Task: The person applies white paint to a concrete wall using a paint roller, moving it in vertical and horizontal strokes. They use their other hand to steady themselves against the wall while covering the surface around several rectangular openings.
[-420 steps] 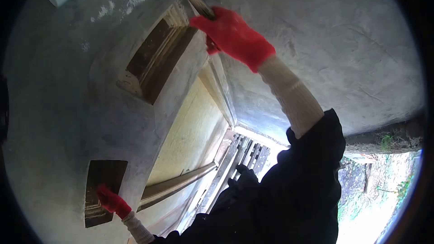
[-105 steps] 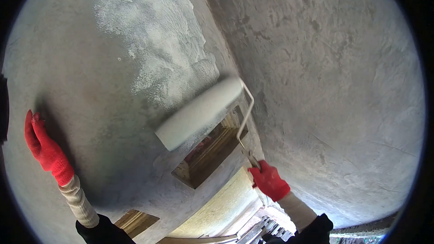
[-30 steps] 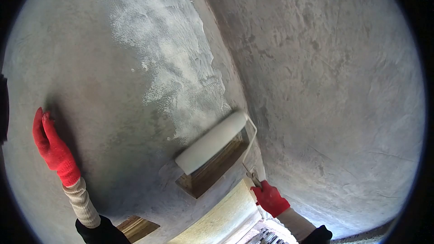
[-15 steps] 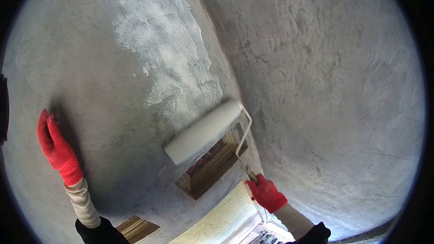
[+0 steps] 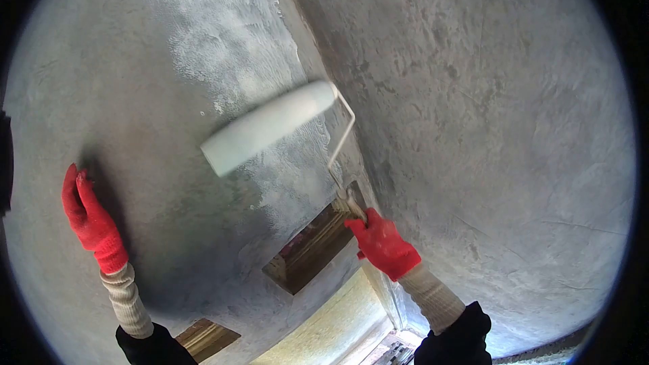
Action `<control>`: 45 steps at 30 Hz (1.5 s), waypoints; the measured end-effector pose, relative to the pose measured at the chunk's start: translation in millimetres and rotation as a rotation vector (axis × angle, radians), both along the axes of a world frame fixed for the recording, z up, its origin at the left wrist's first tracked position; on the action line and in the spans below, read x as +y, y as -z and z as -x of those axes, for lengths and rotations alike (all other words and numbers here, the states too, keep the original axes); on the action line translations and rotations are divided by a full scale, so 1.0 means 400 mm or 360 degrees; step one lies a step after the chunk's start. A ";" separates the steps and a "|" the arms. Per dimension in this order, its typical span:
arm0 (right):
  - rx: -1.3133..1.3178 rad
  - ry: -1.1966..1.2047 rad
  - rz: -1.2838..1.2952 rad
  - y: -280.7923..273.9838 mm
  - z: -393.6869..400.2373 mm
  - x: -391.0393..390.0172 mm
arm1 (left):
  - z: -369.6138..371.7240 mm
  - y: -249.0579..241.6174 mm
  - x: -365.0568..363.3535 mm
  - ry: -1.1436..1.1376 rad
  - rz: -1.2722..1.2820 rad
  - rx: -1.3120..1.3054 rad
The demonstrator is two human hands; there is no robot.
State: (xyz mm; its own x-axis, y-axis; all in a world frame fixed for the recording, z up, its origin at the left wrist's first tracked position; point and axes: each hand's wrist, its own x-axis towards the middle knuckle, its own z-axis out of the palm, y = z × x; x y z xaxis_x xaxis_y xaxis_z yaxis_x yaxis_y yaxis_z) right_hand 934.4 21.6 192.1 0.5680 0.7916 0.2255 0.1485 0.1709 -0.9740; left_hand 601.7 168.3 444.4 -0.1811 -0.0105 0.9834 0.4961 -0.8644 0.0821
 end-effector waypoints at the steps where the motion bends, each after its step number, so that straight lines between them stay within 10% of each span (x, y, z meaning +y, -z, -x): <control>1: -0.0120 -0.0020 -0.0083 0.030 -0.002 -0.004 | 0.006 0.000 0.003 0.0020 0.0003 0.0016; 9: 0.0202 -0.0060 0.0393 0.227 0.051 -0.069 | 0.007 -0.003 -0.003 0.0106 0.0027 -0.0024; 19: -0.0114 -0.0010 -0.0176 -0.306 -0.037 0.046 | -0.021 0.077 -0.063 0.0420 -0.0239 -0.0146; 30: 0.0132 -0.0161 0.0232 0.098 0.016 -0.061 | -0.250 0.312 -0.259 0.0703 0.0790 0.1550; 32: 0.0129 -0.0147 0.0273 0.079 0.017 -0.071 | -0.296 0.325 -0.267 0.0604 0.1607 0.1936; 39: -0.0102 -0.0181 -0.0096 -0.239 -0.023 -0.040 | -0.521 0.323 -0.157 0.0918 0.1203 0.1728; 41: 0.0042 -0.0146 0.0022 -0.295 -0.014 -0.051 | -0.591 0.295 -0.157 0.1644 0.1700 0.1059; 45: -0.0114 -0.0192 -0.0044 -0.195 -0.022 -0.080 | -0.625 0.312 -0.158 0.1823 0.2182 0.0985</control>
